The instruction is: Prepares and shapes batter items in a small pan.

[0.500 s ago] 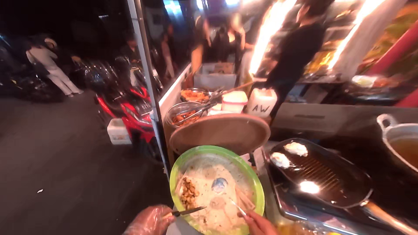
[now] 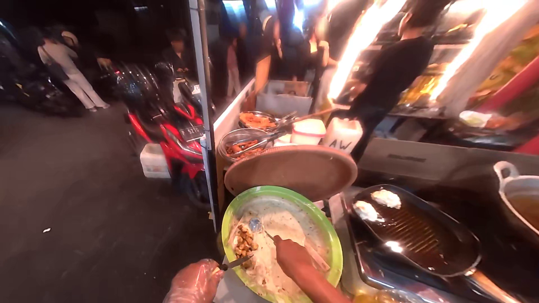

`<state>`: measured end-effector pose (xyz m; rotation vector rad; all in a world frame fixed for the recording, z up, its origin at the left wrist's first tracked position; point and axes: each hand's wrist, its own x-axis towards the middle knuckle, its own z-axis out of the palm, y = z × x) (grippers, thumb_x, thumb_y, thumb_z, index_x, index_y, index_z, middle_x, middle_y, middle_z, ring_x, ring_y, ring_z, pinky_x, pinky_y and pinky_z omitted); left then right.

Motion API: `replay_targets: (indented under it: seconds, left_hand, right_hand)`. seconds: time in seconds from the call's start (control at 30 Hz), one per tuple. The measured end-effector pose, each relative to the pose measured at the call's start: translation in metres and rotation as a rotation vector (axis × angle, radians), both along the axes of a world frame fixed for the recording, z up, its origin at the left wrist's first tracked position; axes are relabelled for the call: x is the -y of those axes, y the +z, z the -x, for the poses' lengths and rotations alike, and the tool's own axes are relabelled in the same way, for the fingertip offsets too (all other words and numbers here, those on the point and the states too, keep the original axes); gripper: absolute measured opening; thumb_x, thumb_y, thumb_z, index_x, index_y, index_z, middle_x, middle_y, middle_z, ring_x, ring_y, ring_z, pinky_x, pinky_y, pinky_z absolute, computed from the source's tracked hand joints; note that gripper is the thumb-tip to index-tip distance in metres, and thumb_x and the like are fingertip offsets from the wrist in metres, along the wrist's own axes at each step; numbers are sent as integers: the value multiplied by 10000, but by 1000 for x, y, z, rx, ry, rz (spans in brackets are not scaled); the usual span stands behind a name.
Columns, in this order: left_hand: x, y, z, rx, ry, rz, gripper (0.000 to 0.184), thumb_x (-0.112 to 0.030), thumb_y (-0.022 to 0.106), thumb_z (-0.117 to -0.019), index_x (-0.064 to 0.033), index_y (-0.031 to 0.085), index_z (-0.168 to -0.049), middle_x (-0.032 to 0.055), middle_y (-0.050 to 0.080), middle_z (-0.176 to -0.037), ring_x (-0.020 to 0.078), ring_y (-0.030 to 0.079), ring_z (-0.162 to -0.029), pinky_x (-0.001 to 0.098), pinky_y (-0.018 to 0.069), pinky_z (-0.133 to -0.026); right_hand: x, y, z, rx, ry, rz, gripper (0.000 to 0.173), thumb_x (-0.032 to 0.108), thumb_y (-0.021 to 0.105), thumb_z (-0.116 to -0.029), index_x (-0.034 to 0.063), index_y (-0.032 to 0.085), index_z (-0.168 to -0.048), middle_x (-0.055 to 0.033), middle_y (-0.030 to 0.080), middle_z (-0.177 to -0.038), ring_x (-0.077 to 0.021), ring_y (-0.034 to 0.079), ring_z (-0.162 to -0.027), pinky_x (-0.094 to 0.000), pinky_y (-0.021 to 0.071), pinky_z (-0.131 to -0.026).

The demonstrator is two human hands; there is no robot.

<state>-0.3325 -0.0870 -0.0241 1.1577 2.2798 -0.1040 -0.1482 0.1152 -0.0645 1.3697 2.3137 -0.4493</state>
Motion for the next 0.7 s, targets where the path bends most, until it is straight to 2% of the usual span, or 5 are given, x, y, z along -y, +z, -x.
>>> replay_targets:
  seconds: [0.13,0.33,0.4,0.57,0.7]
  left_hand:
    - [5,-1,-9,-58,17,9,487,-560,416,-1031,-272,645,-1350,34,699,-1295,279,670,-1187,577,531,-975]
    - [20,-10,-7,14,-48,-89,482,-562,427,-1030,-286,654,-1354,24,710,-1279,265,686,-1157,565,537,-976]
    - [32,-12,-9,70,-92,-207,471,-543,443,-1037,-273,666,-1352,11,705,-1292,226,684,-1166,521,536,-1005]
    - [46,-15,-24,144,-146,-477,429,-481,487,-1054,-225,689,-1333,32,728,-1213,186,704,-1103,442,566,-975]
    - [42,-20,-35,151,-158,-520,416,-451,504,-1057,-197,695,-1325,40,735,-1197,175,703,-1102,420,562,-983]
  right_hand:
    - [29,-11,2,28,86,75,378,99,496,-987,112,580,-1356,-205,709,-1156,-414,702,-1071,-609,575,-838]
    - [26,-23,-81,-321,66,191,411,406,411,-1090,173,653,-1327,-153,737,-1052,-353,713,-1006,-590,557,-875]
    - [40,-23,-108,-432,43,60,402,399,419,-1090,184,656,-1332,-145,748,-942,-357,736,-879,-596,575,-775]
    - [77,-31,-145,-580,33,-400,306,259,520,-1060,204,724,-1282,-113,748,-885,-322,734,-712,-538,582,-572]
    - [90,-48,-154,-537,6,-522,289,248,549,-1034,262,736,-1256,-84,716,-809,-291,702,-636,-483,550,-502]
